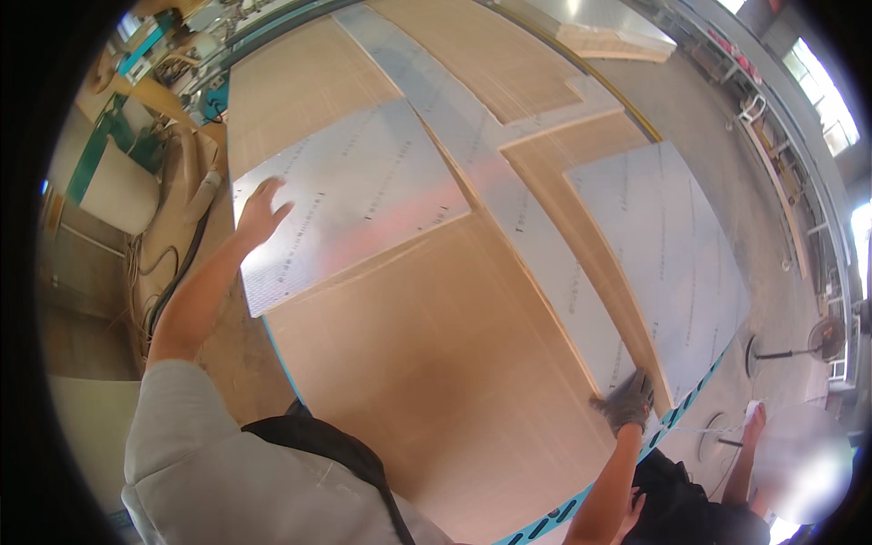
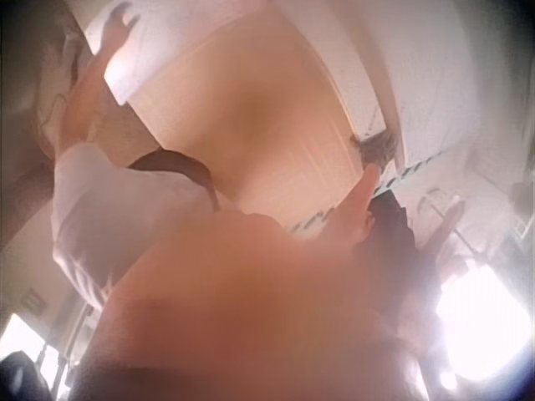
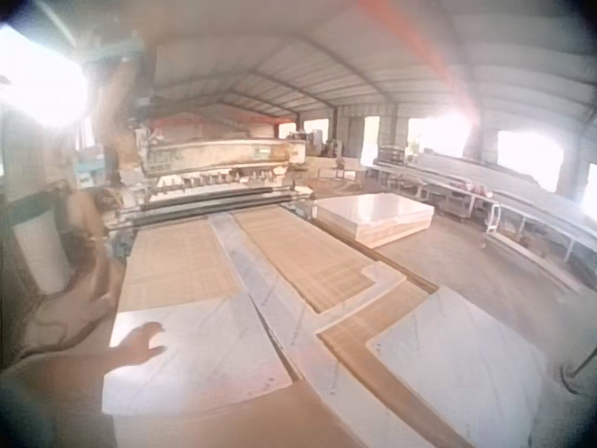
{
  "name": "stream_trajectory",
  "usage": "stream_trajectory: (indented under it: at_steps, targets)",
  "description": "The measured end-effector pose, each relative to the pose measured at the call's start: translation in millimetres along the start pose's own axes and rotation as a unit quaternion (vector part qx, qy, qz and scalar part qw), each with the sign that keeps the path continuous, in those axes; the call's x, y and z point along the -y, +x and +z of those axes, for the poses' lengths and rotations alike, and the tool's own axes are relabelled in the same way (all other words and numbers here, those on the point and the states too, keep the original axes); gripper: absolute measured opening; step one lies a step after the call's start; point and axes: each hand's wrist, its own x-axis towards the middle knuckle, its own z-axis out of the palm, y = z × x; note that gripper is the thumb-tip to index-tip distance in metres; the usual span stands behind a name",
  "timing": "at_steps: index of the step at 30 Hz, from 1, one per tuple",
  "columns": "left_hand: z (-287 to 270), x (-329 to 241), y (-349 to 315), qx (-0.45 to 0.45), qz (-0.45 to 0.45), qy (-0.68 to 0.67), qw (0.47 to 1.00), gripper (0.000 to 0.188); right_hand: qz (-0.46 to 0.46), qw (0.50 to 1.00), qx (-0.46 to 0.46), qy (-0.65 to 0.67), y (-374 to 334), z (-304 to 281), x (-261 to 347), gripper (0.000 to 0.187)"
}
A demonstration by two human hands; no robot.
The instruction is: The person receives white and silver panels from another person, moves them from one stack to another, and arranges them on a large machine table.
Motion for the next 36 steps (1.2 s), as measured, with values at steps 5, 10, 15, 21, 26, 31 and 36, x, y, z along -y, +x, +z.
stream_trajectory:
  at_steps: [5,10,15,21,26,31,36]
  targets:
    - [-9,110,-127,0.048,-0.352,-0.027,0.934,0.072,-0.025,0.999,0.024,-0.024,-1,5,-5,0.131]
    - [3,116,-158,0.179,-0.503,-0.424,0.731,0.066,-0.016,0.999,0.043,-0.018,-8,14,5,0.131]
    - [30,120,-164,0.195,-0.44,-0.464,0.743,0.05,-0.112,0.992,0.008,0.065,-74,13,103,0.122]
    - [51,151,-167,0.231,-0.427,-0.497,0.719,0.043,-0.175,0.878,0.026,0.445,-178,107,260,0.087]
    - [-14,136,-150,0.219,-0.417,-0.572,0.672,0.039,-0.044,0.519,0.212,0.827,-237,135,416,0.046]
    - [-67,173,-117,0.255,-0.325,-0.571,0.709,0.04,-0.128,0.142,0.401,0.896,-193,143,521,0.044]
    - [-84,250,-116,0.298,-0.277,-0.548,0.731,0.039,0.009,0.348,0.3,0.888,-190,113,616,0.041]
